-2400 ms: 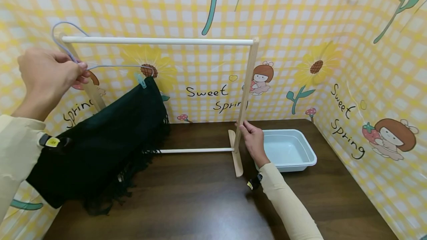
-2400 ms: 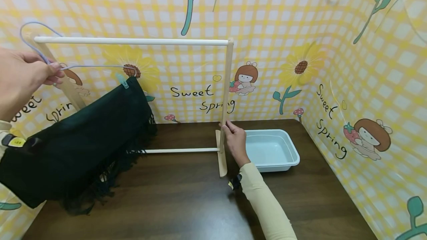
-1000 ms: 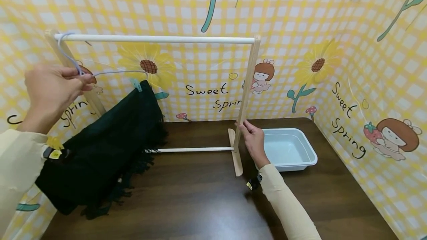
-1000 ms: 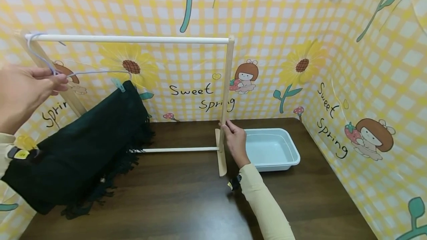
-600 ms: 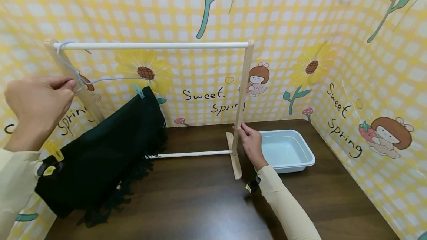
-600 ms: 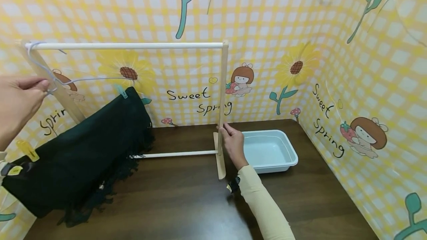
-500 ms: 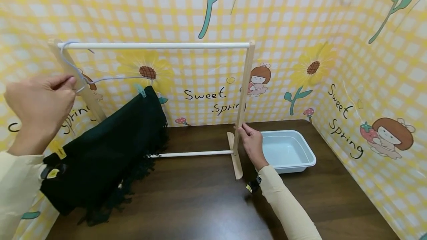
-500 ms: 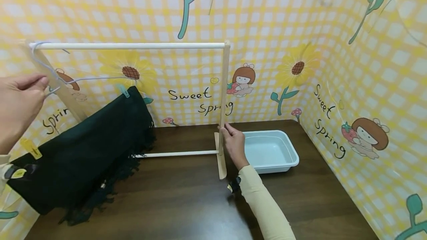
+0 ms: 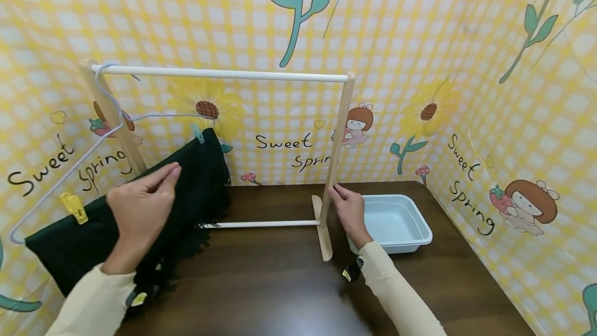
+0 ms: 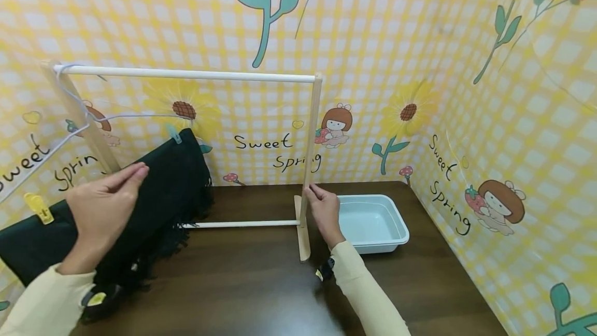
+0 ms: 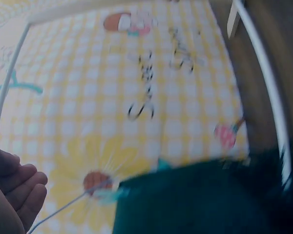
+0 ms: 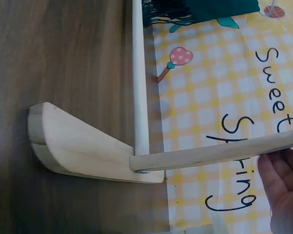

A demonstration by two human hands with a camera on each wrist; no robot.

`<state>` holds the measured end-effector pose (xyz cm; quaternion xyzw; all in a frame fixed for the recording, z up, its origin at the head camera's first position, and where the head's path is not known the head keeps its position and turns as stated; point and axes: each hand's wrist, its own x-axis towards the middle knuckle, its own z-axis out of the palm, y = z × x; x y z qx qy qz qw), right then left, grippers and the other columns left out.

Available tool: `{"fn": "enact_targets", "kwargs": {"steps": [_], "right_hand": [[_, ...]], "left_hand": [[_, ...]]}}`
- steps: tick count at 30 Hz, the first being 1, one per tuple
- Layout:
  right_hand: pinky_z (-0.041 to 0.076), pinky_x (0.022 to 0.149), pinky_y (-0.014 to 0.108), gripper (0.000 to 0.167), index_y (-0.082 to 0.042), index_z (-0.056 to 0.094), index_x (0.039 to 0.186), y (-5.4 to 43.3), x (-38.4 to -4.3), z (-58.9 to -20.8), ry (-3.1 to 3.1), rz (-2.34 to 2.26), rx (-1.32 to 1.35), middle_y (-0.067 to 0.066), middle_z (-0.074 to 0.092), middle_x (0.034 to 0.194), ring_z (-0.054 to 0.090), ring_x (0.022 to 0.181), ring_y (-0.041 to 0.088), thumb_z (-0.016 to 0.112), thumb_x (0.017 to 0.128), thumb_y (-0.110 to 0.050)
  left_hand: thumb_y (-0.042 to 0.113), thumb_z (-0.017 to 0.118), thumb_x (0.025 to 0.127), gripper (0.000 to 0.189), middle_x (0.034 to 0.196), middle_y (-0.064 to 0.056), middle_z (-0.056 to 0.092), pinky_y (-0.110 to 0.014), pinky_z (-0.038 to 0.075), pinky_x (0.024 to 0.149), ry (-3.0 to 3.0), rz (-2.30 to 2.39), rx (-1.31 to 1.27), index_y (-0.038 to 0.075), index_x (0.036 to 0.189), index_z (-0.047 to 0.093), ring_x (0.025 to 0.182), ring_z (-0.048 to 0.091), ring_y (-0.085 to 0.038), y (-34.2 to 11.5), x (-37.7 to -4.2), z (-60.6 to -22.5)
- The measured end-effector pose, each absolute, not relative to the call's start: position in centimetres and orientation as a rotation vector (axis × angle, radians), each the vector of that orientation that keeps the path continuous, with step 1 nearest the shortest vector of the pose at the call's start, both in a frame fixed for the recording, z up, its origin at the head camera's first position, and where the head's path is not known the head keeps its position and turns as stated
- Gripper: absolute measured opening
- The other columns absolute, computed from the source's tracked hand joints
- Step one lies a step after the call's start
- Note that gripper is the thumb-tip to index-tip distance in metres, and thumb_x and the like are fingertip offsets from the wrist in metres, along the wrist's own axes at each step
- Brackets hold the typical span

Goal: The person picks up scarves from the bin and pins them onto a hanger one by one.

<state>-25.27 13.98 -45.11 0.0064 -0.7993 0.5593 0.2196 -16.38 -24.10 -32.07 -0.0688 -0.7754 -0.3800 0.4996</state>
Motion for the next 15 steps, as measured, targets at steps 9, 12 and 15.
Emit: {"fn": "enact_targets", "kwargs": {"steps": [9, 12, 15], "right_hand": [[0.057, 0.082, 0.009, 0.021, -0.010, 0.080, 0.111, 14.0, -23.8, -45.2, -1.898, 1.345, 0.212, 0.007, 0.079, 0.105, 0.076, 0.099, 0.022, 0.074, 0.095, -0.022], [0.055, 0.084, 0.005, 0.020, -0.007, 0.079, 0.111, 14.1, -23.4, -45.0, -1.838, 1.334, 0.242, 0.010, 0.078, 0.105, 0.075, 0.099, 0.025, 0.074, 0.095, -0.018], [0.053, 0.082, 0.003, 0.019, -0.002, 0.078, 0.110, 14.1, -22.7, -44.7, -1.830, 1.327, 0.256, 0.015, 0.077, 0.103, 0.075, 0.097, 0.029, 0.074, 0.093, -0.010]], "left_hand": [[0.013, 0.079, 0.089, 0.013, 0.096, -0.011, 0.078, 0.001, 0.051, 0.081, -1.816, -1.041, -0.247, 0.010, 0.101, 0.082, 0.089, 0.065, 0.017, -18.7, -16.2, -35.6], [0.012, 0.080, 0.088, 0.014, 0.098, -0.010, 0.078, 0.000, 0.051, 0.084, -1.837, -1.066, -0.263, 0.008, 0.102, 0.082, 0.091, 0.065, 0.016, -17.5, -16.3, -36.3], [0.014, 0.080, 0.088, 0.016, 0.099, -0.008, 0.079, -0.001, 0.052, 0.077, -1.875, -1.062, -0.253, 0.010, 0.103, 0.082, 0.085, 0.065, 0.015, -16.6, -16.3, -37.1]]}}
